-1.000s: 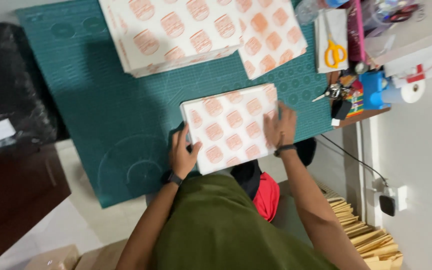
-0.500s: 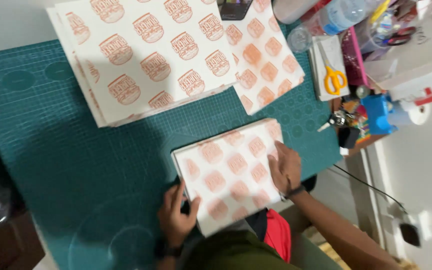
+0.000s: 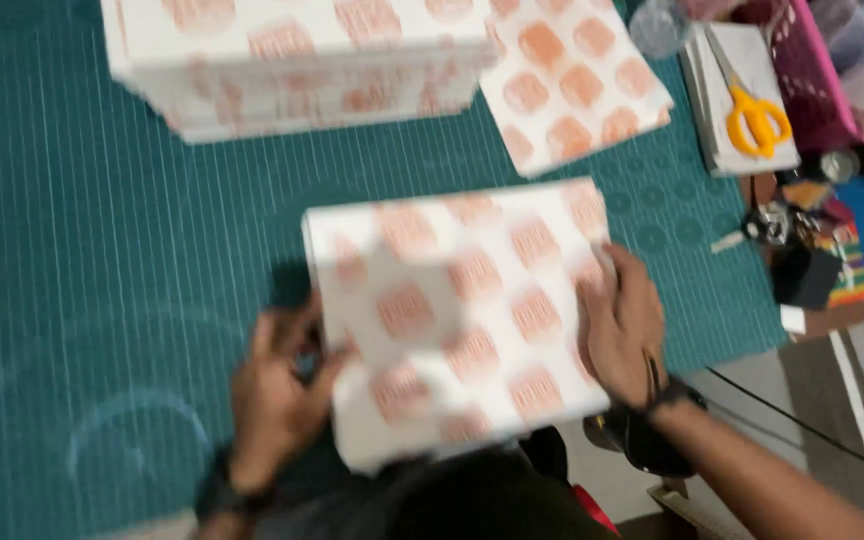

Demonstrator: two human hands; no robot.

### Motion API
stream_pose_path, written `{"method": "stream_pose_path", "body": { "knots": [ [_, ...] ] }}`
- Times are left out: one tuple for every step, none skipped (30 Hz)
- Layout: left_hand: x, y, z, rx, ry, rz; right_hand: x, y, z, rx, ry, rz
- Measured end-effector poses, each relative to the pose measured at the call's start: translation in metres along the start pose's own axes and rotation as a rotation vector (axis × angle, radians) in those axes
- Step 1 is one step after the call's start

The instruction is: Folding printed burger wrappers on a manual assembly workstation.

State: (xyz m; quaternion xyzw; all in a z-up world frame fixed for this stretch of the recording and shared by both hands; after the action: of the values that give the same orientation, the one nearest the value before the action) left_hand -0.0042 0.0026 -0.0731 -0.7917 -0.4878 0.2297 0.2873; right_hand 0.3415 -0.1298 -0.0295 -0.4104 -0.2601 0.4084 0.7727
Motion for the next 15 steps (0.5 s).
{"method": "stream_pose_path", "body": {
  "knots": [
    [-0.006,0.005,-0.001,0.001,0.002,-0.026,0.000,0.011,-0.014,0.006,-0.024,-0.007],
    [-0.012,0.007,-0.004,0.017,0.003,-0.052,0.001,0.020,-0.028,0.242,0.076,-0.019],
    [-0.012,0.004,-0.007,0.035,0.016,-0.084,0.007,0.030,-0.036,0.483,0.171,-0.034],
    [-0.012,0.003,-0.009,0.039,0.030,-0.115,0.004,0.021,-0.024,0.495,0.140,-0.046],
    [-0.014,0.004,-0.009,-0.008,0.072,-0.125,-0.003,0.014,-0.013,0.618,0.157,-0.020],
    [-0.014,0.005,-0.010,-0.054,0.116,-0.133,-0.009,0.008,-0.003,0.741,0.173,0.010],
    [-0.017,0.006,-0.009,-0.051,0.124,-0.144,-0.012,0.001,-0.004,0.747,0.161,0.005],
    [-0.018,0.006,-0.007,-0.048,0.153,-0.155,-0.013,-0.005,-0.005,0.811,0.167,0.062],
    [-0.018,0.007,-0.006,-0.046,0.183,-0.162,-0.014,-0.010,-0.006,0.872,0.176,0.117],
    [-0.018,0.008,-0.005,-0.043,0.191,-0.170,-0.010,-0.010,-0.021,0.876,0.167,0.112],
    [-0.019,0.009,-0.004,-0.061,0.183,-0.165,-0.007,-0.010,-0.034,0.842,0.128,0.155],
    [-0.018,0.009,-0.001,-0.078,0.175,-0.159,-0.003,-0.009,-0.047,0.808,0.089,0.197],
    [-0.019,0.011,0.000,-0.077,0.174,-0.165,-0.012,-0.017,-0.043,0.808,0.083,0.199],
    [-0.020,0.011,0.002,-0.083,0.172,-0.164,-0.021,-0.024,-0.037,0.793,0.065,0.220],
    [-0.018,0.010,0.002,-0.089,0.174,-0.168,-0.026,-0.033,-0.031,0.778,0.041,0.238]
  ]
}}
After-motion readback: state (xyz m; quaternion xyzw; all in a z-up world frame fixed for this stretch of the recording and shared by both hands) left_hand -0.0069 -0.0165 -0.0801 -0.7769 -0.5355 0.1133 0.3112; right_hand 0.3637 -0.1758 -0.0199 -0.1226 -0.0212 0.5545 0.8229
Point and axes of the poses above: each hand's wrist, its own x-axis towards the middle knuckle, its own y-axis out of the palm, z = x × y, the point moved 2 cm from there along x, towards the middle knuckle, and after that the axes turned 4 degrees about z, right-handed, at the moved point
